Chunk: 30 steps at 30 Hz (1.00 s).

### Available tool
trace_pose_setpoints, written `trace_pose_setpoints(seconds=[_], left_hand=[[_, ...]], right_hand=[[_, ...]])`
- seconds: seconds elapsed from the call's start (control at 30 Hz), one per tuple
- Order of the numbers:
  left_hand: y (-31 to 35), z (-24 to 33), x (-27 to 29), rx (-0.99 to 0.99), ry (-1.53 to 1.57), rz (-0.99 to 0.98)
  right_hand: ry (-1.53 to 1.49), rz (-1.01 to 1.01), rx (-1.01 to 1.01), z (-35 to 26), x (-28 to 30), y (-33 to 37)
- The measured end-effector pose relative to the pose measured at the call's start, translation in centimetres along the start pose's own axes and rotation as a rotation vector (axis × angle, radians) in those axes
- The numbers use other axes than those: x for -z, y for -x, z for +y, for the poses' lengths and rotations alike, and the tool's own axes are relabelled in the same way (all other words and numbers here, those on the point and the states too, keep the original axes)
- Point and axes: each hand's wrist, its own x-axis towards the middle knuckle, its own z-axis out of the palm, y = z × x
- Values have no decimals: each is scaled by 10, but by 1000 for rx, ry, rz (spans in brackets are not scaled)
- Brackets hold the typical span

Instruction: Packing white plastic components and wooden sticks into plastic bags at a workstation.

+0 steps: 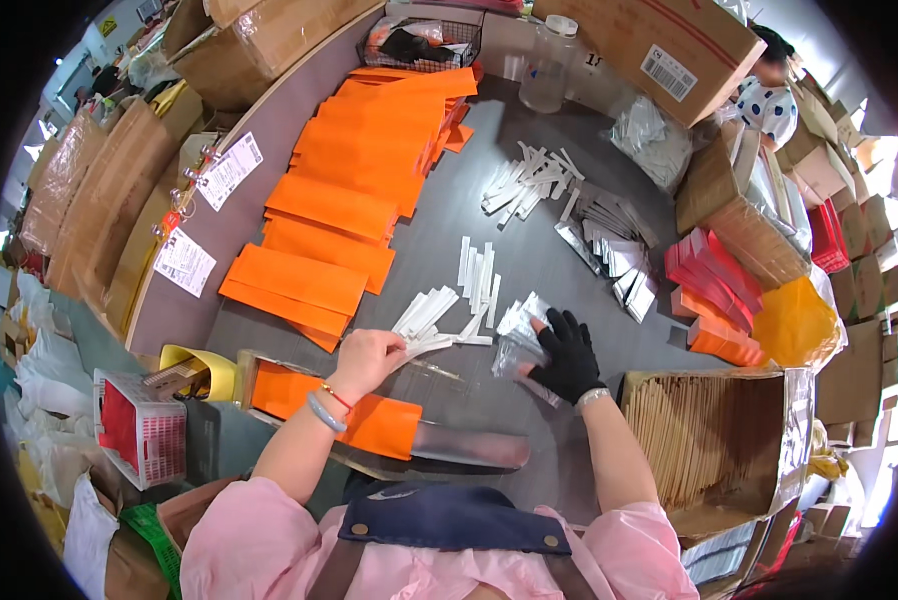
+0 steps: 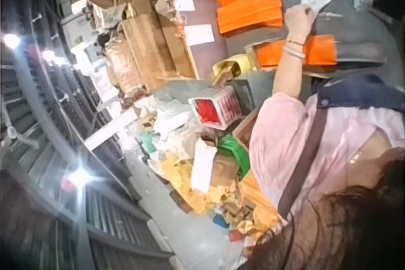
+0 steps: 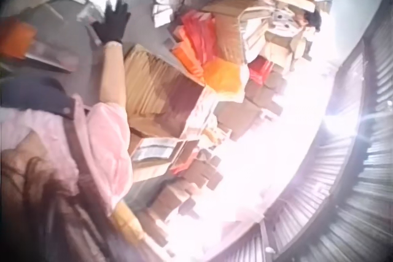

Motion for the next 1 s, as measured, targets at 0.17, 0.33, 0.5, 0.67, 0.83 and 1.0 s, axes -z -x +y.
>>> trace_pose_setpoints(seconds=[0.17,0.33,0.5,0.67,0.83,1.0], left_hand=[[4,-1,-3,40,-3,-11],[10,27,0,-136,-119,137],[-3,59,-16,-176,-20,19],[-20,79,-41,-181,296,-207],[-29,98,-57,-259,282,-291],[-30,97,-52,-203,223,-417]], right_hand=[[-34,-90,91,-25,7,40],[-211,311,-60,-37,36,97],[-293,681,-469,-18,53,188],[-85,733,-885,38,36,278],[11,533,-1035,52,16,301],[-98,562,-1027,50,19,290]])
